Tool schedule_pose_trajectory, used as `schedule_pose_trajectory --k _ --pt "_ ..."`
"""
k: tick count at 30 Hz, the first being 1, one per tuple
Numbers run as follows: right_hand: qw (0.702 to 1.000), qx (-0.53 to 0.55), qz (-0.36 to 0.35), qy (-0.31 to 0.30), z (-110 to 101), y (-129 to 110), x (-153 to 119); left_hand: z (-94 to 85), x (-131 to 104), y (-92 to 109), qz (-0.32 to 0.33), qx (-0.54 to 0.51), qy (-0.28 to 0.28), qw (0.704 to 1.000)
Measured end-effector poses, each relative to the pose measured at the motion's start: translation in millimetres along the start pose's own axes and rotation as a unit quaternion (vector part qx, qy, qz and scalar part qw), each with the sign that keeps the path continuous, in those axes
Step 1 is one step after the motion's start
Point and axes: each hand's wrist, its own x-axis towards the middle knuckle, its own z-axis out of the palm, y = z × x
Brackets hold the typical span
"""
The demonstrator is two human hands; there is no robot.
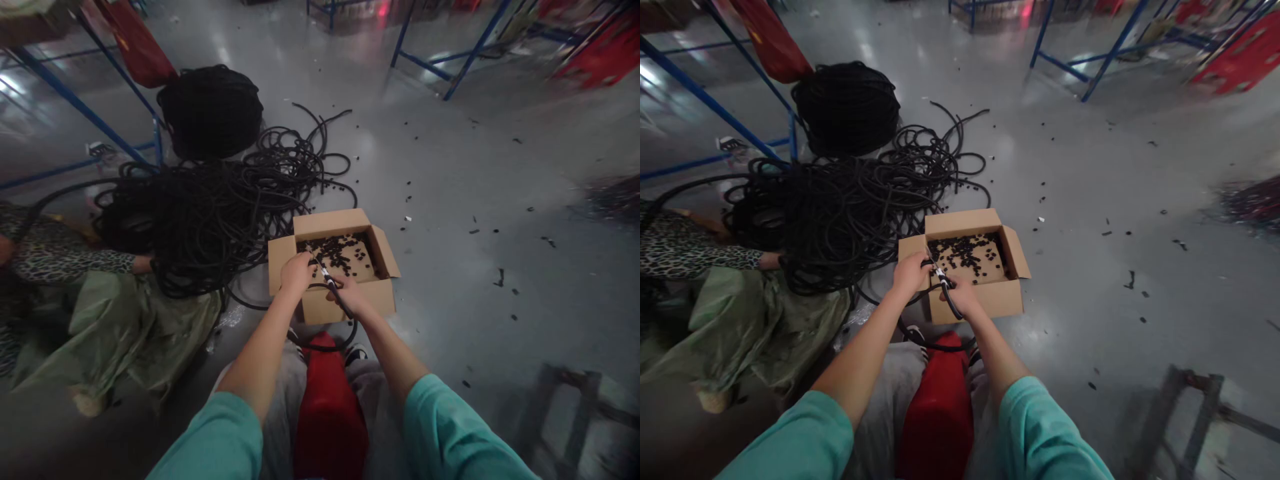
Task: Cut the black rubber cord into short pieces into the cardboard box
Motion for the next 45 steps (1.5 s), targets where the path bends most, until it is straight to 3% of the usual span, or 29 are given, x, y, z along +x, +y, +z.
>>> schedule_pose_trajectory --k 13,18,20,23,25,27,35,45 --pt "0.999 -0.028 -0.006 0.014 -3 1 2 7.4 2 -4 0.012 -0.051 0.018 0.998" --pt "1.000 -0.011 0.007 0.020 -6 -2 -2 10.7 8 -10 0.003 -0.156 0.011 0.988" --pt "1.000 -0.001 0.004 0.025 -8 -5 -4 10.7 10 -11 -0.030 -0.245 -0.024 0.969" --pt "1.000 0.007 -0.010 0.019 -11 -6 -5 10.4 11 -11 -0.099 -0.410 -0.081 0.903" --pt "1.000 0.010 -0.020 0.009 -12 -5 -5 10.3 10 -10 -0.128 -0.487 -0.093 0.859" --pt "0.999 0.011 -0.030 0.002 -13 -4 -3 10.7 9 -9 -0.140 -0.511 -0.085 0.844" --pt "0.998 -0.028 -0.043 0.033 -10 -2 -3 15.2 10 -10 -0.093 -0.467 -0.025 0.879" --pt "0.996 -0.054 -0.037 0.054 -8 -7 -5 20.0 11 -9 -0.140 -0.459 0.004 0.878"
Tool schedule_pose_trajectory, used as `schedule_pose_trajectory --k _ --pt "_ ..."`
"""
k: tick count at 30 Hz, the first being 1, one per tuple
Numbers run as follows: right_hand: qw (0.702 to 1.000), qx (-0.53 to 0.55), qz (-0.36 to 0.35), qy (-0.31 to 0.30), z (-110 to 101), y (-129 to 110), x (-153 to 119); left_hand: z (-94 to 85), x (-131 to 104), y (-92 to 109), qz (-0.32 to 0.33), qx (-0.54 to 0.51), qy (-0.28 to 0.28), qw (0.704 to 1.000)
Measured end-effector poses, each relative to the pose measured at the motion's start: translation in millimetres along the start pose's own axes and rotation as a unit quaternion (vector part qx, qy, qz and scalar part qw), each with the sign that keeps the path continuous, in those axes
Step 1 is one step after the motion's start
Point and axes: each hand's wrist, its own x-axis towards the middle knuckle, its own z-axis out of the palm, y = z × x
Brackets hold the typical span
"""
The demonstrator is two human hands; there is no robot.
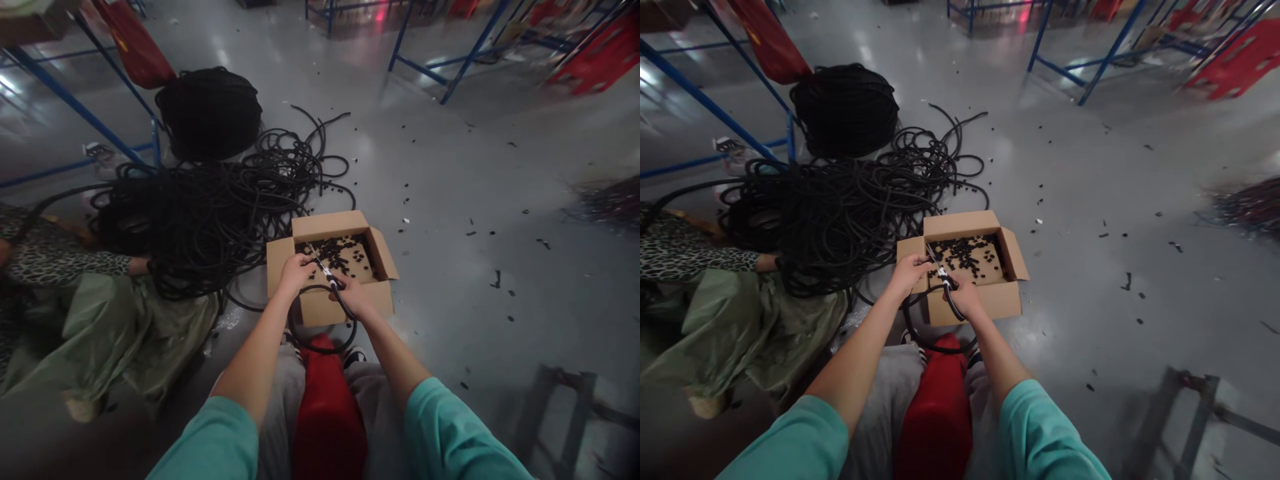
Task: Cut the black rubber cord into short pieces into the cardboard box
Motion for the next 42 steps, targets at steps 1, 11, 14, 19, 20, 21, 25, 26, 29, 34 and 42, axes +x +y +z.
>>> schedule_pose_trajectory --k 1,11,14,19,20,21,25,26,29,34,42 --pt "1.000 -0.001 0.002 -0.003 0 -1 0 0.0 0 0 0.000 0.000 0.000 1.000" --pt "1.000 -0.002 0.016 -0.007 -4 -2 -1 -2.0 -1 2 -0.001 -0.021 -0.006 1.000" --pt "1.000 0.014 0.014 0.007 -5 2 1 -2.9 -2 5 -0.024 -0.070 -0.020 0.997" --pt "0.989 0.140 0.032 -0.042 -9 5 0 -5.3 -1 8 -0.050 -0.173 -0.041 0.983" --pt "0.984 0.163 0.035 -0.067 -9 3 -1 -6.0 0 8 -0.047 -0.188 -0.042 0.980" --pt "0.979 0.179 0.034 -0.090 -10 2 -2 -6.7 0 7 -0.043 -0.199 -0.042 0.978" --pt "0.973 0.187 0.025 -0.132 -11 -2 -4 -8.1 2 6 -0.026 -0.203 -0.056 0.977" --pt "0.973 0.185 0.026 -0.135 -11 -2 -3 -8.0 2 6 -0.025 -0.196 -0.062 0.978" --pt "0.971 0.190 0.034 -0.144 -10 0 -2 -6.9 1 5 -0.017 -0.175 -0.074 0.982" --pt "0.969 0.197 0.037 -0.147 -9 2 0 -6.4 -2 6 -0.005 -0.141 -0.088 0.986" --pt "0.964 0.218 0.035 -0.145 -12 0 -2 -10.2 -3 10 -0.006 -0.138 -0.121 0.983"
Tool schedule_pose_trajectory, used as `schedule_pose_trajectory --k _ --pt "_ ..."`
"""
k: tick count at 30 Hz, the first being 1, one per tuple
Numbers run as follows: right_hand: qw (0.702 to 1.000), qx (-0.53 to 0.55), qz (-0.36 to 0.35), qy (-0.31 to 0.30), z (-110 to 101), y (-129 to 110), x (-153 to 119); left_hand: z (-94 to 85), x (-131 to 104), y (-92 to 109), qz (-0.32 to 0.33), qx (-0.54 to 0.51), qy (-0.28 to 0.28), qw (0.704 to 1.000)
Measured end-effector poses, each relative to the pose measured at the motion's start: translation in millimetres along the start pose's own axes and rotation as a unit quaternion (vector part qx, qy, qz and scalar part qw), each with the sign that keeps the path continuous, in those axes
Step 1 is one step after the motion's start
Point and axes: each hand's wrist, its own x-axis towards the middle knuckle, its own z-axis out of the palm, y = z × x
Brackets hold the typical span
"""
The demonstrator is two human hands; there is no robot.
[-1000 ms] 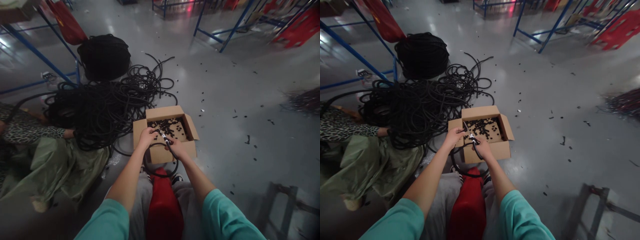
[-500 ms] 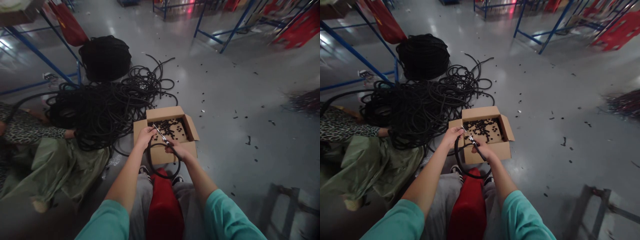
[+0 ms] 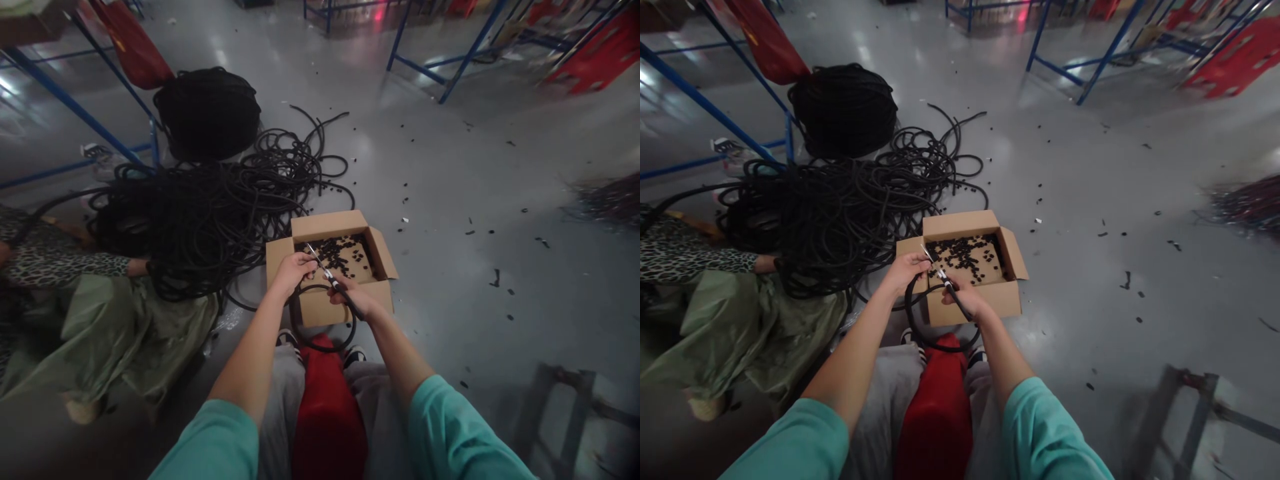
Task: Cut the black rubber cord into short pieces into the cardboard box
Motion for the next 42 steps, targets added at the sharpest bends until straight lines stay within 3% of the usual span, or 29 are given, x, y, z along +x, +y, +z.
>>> schedule_pose_trajectory --k 13,22,32,42 --pt "0.999 -0.043 -0.017 0.029 2 2 4 -5.4 -1 6 -0.020 -0.006 -0.001 1.000" --pt "0.995 -0.045 0.037 0.075 10 -5 0 -1.3 2 -3 0.040 0.057 0.036 0.997" --pt "0.998 0.044 0.047 -0.004 7 -5 -6 -6.2 1 -1 0.046 0.124 0.026 0.991" --pt "1.000 0.019 0.009 -0.010 5 0 0 -6.9 -3 8 0.009 0.147 -0.036 0.988"
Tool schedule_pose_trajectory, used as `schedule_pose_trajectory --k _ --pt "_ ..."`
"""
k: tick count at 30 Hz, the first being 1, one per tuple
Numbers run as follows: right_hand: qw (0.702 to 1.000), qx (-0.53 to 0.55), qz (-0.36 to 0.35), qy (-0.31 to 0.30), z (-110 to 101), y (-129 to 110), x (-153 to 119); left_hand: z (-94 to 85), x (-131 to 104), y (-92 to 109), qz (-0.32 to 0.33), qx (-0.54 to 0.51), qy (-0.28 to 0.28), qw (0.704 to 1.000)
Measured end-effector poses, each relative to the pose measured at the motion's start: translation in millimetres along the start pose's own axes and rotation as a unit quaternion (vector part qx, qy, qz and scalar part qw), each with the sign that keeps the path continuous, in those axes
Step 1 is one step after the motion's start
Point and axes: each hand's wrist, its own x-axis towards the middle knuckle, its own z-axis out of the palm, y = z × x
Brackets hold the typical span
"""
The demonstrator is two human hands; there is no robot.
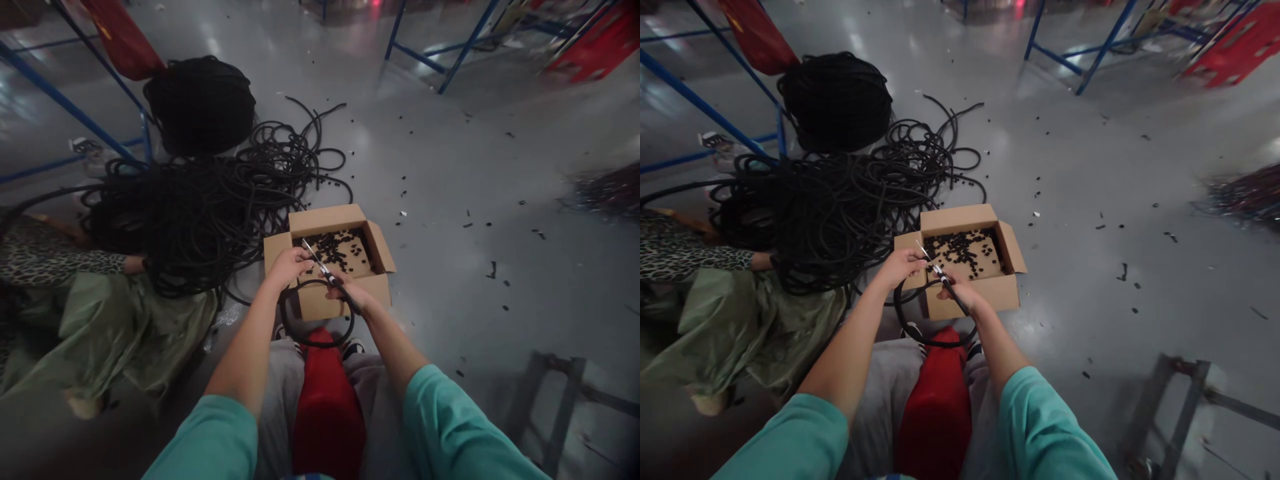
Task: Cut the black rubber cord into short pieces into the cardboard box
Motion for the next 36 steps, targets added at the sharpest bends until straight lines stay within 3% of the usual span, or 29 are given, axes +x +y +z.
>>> schedule_pose_trajectory --k 7,20,24,29,33,36 --pt "0.999 -0.032 0.022 0.022 5 -3 -1 -3.0 0 2 0.005 -0.023 0.021 1.000" --pt "0.998 0.016 0.030 0.044 2 2 0 -6.6 5 -5 0.034 0.016 0.042 0.998" --pt "0.998 0.010 0.027 0.062 -4 6 3 -4.0 6 -8 0.022 -0.044 0.081 0.996" --pt "0.996 -0.007 0.027 0.086 -8 7 2 -0.8 6 -5 -0.046 -0.147 0.142 0.978" --pt "0.998 -0.011 0.037 0.056 -8 4 -1 1.0 6 0 -0.087 -0.225 0.128 0.962" --pt "0.999 -0.021 0.039 0.029 -9 2 -3 2.3 4 1 -0.077 -0.250 0.094 0.961"
